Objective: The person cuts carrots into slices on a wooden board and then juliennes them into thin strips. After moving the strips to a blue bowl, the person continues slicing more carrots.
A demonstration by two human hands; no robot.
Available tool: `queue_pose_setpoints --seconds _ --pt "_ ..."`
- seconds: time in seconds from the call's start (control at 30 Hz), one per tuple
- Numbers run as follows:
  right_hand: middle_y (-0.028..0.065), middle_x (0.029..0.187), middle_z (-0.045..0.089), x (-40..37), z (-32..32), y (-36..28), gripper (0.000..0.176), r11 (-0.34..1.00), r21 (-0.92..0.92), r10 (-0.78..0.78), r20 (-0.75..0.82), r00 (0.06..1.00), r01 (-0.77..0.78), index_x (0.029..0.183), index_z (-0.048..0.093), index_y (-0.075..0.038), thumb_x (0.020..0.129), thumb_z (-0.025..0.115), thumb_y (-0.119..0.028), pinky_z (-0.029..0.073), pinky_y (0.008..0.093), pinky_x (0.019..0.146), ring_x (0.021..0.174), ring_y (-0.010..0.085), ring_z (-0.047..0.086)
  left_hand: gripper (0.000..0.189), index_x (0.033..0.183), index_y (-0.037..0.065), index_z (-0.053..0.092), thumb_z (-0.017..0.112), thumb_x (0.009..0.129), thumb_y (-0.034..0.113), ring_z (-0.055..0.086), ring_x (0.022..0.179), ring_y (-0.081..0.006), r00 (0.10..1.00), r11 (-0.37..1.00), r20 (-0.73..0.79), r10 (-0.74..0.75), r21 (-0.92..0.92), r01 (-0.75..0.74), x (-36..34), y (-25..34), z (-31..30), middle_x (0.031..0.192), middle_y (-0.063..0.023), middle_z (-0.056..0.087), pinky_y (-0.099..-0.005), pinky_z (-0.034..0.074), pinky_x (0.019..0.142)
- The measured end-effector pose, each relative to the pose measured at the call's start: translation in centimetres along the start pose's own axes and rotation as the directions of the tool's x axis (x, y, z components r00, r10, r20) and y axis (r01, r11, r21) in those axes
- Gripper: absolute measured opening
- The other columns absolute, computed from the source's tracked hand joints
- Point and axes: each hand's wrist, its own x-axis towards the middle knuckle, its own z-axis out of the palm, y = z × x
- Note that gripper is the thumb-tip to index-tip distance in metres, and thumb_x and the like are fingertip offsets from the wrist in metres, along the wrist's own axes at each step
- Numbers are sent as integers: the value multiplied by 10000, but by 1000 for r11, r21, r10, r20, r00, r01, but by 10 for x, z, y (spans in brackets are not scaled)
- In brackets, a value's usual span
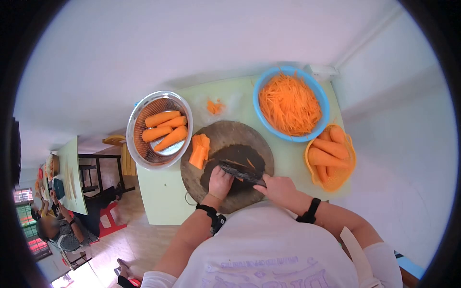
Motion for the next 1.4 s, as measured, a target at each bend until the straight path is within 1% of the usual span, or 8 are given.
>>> queue_pose_setpoints --seconds 0.07,0.13,0.3,0.4,0.67,1.07,1.3,1.4 --pt "175 683 642 6 6 5 466 995 61 -71 -61 996 75 895 577 -36 919 555 -500 505 467 600 650 373 640 279 975 71 683 723 699 74 588 1012 -311 999 1000 38 -20 -11 20 -3 2 2 1042 -84 647 -412 481 899" --pt "178 686 641 7 9 8 466 996 68 -55 -50 997 58 896 577 -35 918 556 -500 503 469 603 654 376 638 261 952 91 671 722 697 100 590 965 -269 999 998 -41 25 50 -22 0 1 1 973 -52 639 -393 485 866" --pt "179 687 639 9 18 19 463 992 104 -61 -89 994 70 884 579 -40 917 559 -501 498 471 602 656 379 635 247 967 87 671 708 723 91 589 985 -271 1000 997 -20 15 79 -13 2 4 0 999 -57 636 -395 485 870" --pt "178 683 636 6 12 18 464 985 150 -63 -133 989 83 866 581 -45 917 556 -505 497 469 599 653 376 633 253 985 82 673 702 733 89 587 1024 -275 998 999 -61 29 39 -26 2 2 1 1038 -62 639 -395 484 882" --pt "183 679 631 -12 13 18 469 993 90 -68 -122 990 79 838 578 -40 925 542 -499 492 477 598 655 386 627 308 997 69 669 721 694 70 579 1065 -295 999 998 -37 21 54 -19 0 1 2 1083 -76 642 -408 473 938" --pt "190 683 630 -15 5 9 481 997 68 -42 -67 997 47 848 571 -26 936 526 -497 493 476 607 671 381 632 351 1057 73 673 716 708 65 579 1083 -314 1000 999 -10 6 31 -5 -1 0 2 1110 -86 642 -417 481 941" --pt "188 683 629 -3 12 7 482 998 58 -15 -51 999 18 857 565 -27 928 539 -503 491 475 599 657 383 627 327 1020 70 662 717 698 78 576 1055 -289 1000 999 -27 12 35 -11 -2 -1 4 1070 -69 639 -406 471 927" --pt "190 708 639 7 14 7 479 995 80 -53 -71 996 59 871 570 -28 926 544 -503 494 475 616 682 385 633 320 1010 76 668 720 695 89 580 1044 -283 1000 999 -21 10 36 -9 -2 -1 2 1050 -63 641 -404 472 921"
